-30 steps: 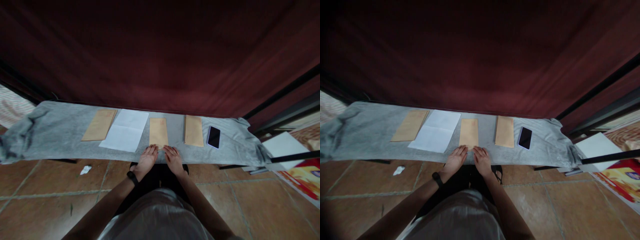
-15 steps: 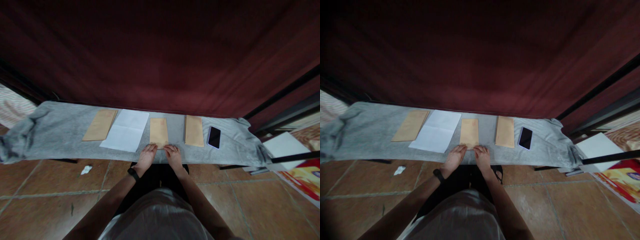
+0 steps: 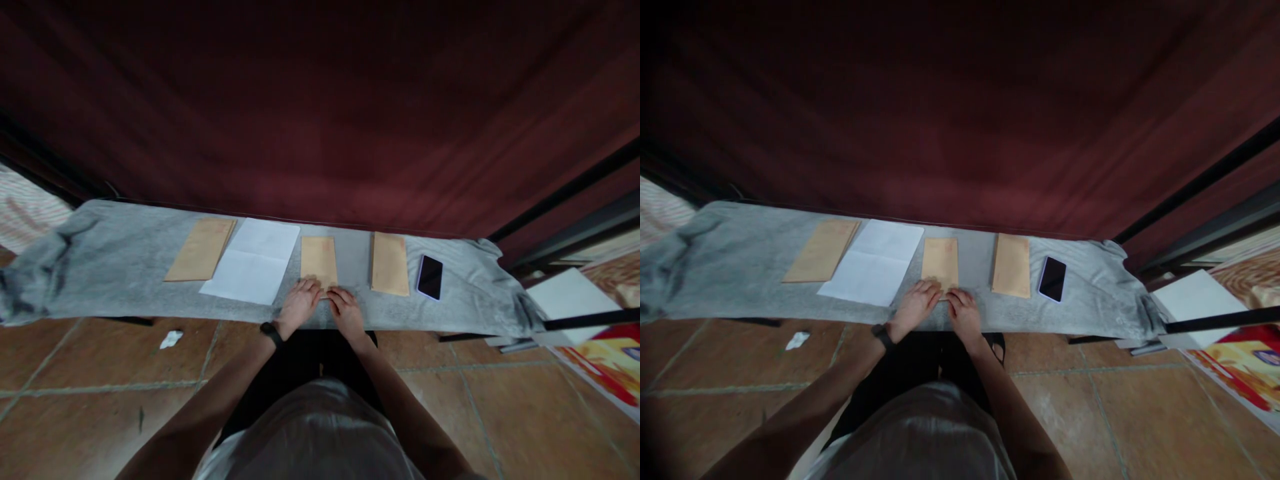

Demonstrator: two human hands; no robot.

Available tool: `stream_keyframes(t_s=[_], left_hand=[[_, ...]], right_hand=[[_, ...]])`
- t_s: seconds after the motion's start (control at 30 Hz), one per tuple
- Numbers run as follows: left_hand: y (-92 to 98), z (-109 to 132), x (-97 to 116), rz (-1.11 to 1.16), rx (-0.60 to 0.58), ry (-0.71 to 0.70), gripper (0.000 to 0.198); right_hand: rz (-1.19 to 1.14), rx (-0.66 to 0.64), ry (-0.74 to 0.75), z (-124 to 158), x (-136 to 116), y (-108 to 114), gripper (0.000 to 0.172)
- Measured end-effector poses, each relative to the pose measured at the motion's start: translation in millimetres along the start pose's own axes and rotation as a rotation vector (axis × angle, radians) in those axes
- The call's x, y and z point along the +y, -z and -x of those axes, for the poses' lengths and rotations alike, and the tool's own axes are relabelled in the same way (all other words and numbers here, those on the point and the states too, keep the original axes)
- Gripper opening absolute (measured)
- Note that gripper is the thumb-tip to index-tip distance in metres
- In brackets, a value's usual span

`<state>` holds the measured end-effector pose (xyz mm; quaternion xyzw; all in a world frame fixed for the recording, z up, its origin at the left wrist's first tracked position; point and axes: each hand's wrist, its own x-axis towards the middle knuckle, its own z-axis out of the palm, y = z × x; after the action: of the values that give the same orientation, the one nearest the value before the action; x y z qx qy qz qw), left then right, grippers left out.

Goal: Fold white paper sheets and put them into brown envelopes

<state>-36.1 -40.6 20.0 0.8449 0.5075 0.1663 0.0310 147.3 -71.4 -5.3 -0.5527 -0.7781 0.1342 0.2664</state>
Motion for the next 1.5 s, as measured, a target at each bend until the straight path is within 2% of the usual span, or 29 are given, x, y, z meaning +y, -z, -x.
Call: stream_keyframes(t_s=[0.17, 0.3, 0.6, 0.77, 0.87, 1.1, 1.5], left_hand=[[-20.7, -39, -16, 0.006, -0.022, -0.021, 0.045], [-31.6, -68, -21, -0.048, -0.077, 0.013, 0.053], [-36.3, -119, -30, -0.039, -0.168, 0.134, 0.060], [-36.1, -136, -34, -0.022, -0.187, 0.210, 0.063], [-37.4, -133, -35, -0.006, -0.190, 0.184, 0.059], [-40.1, -107, -33, 0.007, -0.176, 0.024, 0.053], [-32.2, -55, -14, 0.051, -0.205, -0.088, 0.054]], right_hand=[[0.010, 0.025, 0.017, 1, 2, -3, 0.031], [-0.037, 0.071, 0.036, 0, 2, -5, 0.030], [-0.074, 0.102, 0.073, -1, 4, -6, 0.032], [-0.071, 0.092, 0.057, -2, 3, -5, 0.030], [-0.059, 0.094, 0.062, -2, 3, -5, 0.030], [-0.039, 0.120, 0.091, -2, 3, -8, 0.030], [-0.068, 0.125, 0.054, -3, 2, -6, 0.028]])
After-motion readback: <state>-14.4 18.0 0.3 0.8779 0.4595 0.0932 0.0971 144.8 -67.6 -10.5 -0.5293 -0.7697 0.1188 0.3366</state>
